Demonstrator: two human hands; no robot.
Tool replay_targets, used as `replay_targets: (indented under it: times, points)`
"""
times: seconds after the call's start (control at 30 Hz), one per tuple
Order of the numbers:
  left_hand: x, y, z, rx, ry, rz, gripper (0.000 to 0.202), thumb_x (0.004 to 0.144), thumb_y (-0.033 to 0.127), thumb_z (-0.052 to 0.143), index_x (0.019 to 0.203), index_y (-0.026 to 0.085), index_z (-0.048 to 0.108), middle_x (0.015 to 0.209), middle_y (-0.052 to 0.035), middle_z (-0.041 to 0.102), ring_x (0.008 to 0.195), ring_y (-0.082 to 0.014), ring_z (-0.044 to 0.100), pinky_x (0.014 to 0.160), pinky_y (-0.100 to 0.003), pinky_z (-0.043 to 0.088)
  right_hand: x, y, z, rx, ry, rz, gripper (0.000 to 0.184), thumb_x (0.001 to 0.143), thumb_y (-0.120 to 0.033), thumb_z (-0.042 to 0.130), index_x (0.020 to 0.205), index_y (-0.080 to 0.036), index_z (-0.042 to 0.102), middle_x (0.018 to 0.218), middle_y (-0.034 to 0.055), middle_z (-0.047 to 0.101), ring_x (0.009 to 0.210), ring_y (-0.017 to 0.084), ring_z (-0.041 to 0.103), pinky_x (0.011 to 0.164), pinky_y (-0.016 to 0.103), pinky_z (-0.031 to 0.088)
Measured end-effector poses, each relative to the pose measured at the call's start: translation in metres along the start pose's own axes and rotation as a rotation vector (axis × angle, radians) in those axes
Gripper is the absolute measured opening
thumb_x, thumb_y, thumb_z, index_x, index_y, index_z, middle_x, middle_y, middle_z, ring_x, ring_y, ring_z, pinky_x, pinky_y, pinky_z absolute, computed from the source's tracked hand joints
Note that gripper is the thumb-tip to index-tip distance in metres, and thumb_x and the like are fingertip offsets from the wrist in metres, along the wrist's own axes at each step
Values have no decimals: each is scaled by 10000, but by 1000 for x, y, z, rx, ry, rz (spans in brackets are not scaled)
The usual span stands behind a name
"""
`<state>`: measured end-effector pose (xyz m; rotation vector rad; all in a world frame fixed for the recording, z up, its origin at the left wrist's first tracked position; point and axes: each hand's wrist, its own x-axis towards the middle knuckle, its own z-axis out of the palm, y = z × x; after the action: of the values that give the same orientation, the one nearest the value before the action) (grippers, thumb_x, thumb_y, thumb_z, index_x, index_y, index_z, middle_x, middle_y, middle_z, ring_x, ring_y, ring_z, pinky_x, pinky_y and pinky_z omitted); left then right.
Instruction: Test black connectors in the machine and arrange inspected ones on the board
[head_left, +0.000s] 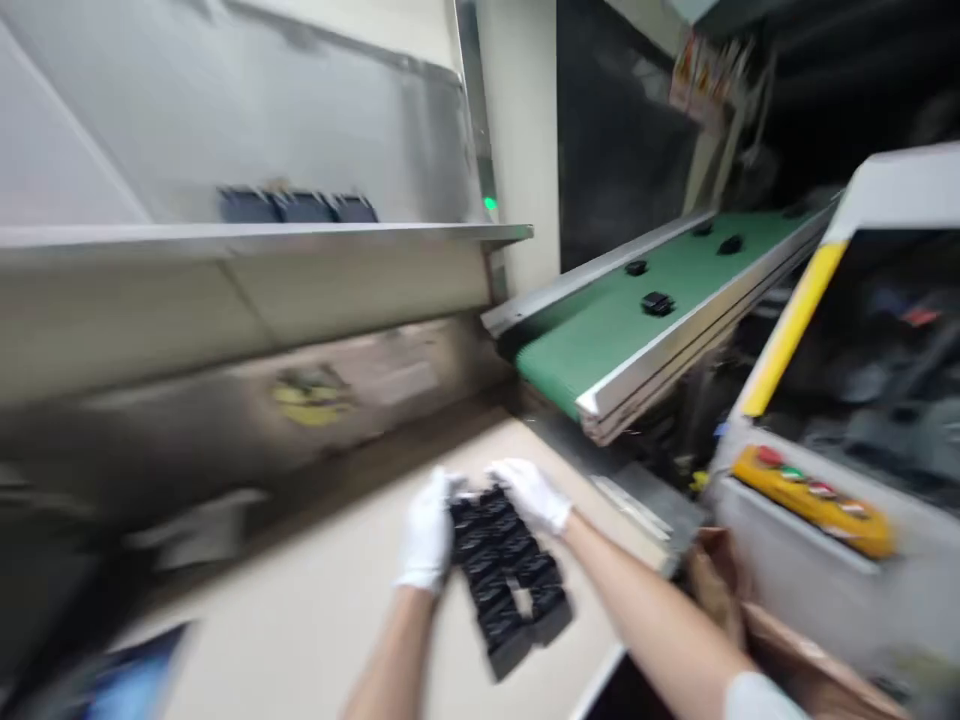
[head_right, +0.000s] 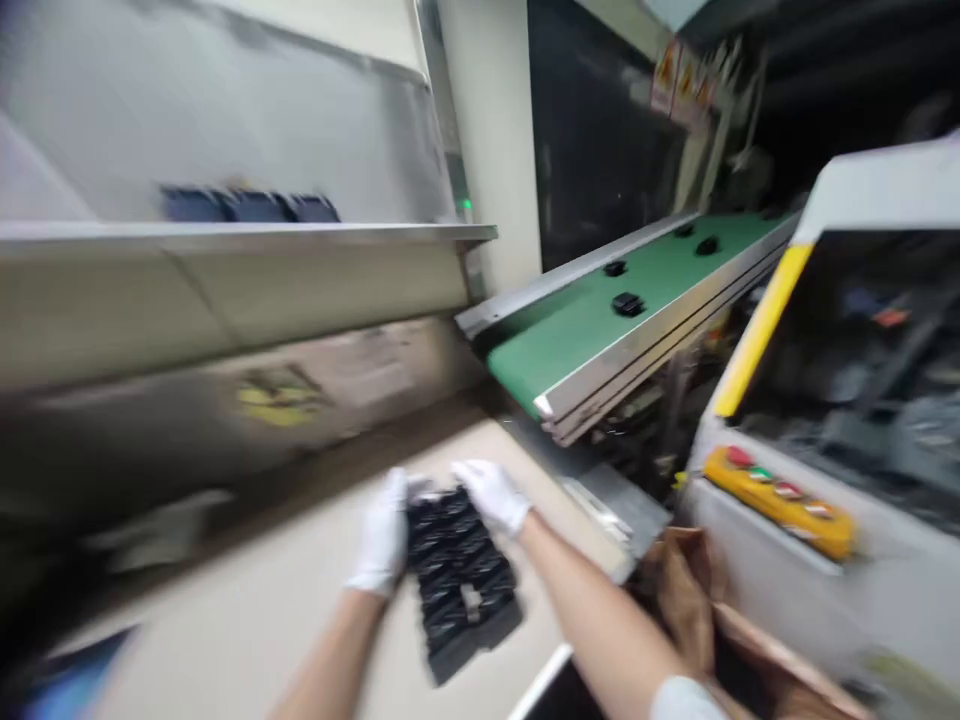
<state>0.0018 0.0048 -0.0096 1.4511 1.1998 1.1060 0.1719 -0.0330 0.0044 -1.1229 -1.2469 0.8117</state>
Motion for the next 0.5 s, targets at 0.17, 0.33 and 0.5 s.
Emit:
replay_targets:
  times: [0.17,0.33,0.5]
  points:
    - [-2,-1,-3,13,-36,-6,705,885,851,437,929,226,759,1135,-183,795,1091,-340,772,1058,-446,586,7,33,5,136,3,0,370,829,-583,673,632,-271,696,756,49,745,813,286,700,963,556,581]
    - [1,2,0,-137,16,-76,822,677,957,593,851,167,738,1063,-204,799,1120,-423,734,1190,-591,446,4,14,-5,-227,-54,57,301,938,-482,562,820,-274,745,969,34,800,983,263,720,1010,459,579]
    - [9,-11,0,-178,-21,-130,810,672,952,627,890,185,772,1021,-136,818,1112,-394,741,1183,-560,467,-41,-70,-30,-667,-194,-174,381,955,-507,600,1140,-218,766,1248,112,775,1172,292,699,1113,438,508]
